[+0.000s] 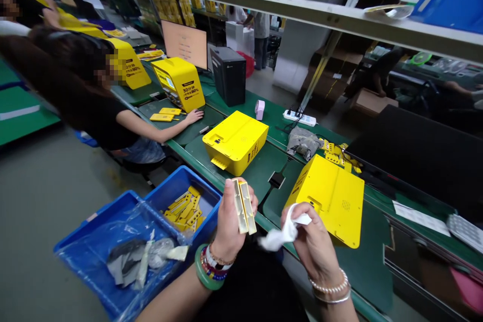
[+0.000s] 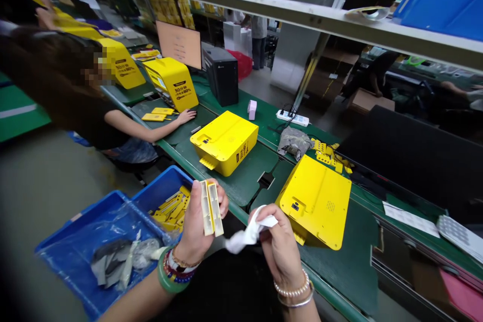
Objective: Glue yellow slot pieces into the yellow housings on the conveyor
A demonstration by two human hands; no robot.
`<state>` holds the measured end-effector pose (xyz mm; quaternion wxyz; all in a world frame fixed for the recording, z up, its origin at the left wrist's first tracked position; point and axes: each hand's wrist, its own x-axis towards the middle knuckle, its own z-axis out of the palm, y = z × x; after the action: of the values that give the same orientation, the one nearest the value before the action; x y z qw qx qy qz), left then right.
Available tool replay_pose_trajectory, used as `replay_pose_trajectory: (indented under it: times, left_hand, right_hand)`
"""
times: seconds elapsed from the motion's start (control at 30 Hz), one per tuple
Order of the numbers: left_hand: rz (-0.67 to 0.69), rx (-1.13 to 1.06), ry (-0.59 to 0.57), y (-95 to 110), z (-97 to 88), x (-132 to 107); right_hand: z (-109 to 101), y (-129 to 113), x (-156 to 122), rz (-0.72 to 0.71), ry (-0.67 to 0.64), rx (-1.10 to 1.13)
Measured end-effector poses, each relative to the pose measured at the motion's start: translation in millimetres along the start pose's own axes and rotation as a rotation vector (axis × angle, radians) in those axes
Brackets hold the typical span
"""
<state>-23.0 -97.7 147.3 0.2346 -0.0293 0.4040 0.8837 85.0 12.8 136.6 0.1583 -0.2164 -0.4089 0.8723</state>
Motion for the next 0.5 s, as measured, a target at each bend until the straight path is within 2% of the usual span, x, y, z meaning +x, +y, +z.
replay_pose_trajectory:
  times: [0.13,0.3,0.5]
  left_hand:
    - [-0.036,-0.003,-0.023,1.1,0.6,-0.3]
    - [-0.057,-0.009,-0.026,1.6,-2.0,0.0]
    - [-0.057,-0.024,-0.015,5.4,-0.9,-2.7]
  right_hand:
    - [-1.6,-2.5,1.1,0.015,-0.049,0.007]
    - [-2.3,-7.2,0.0,0.094,0.061,-0.037]
    - [-5.9,4.7,3.4,0.110,0.032,0.018]
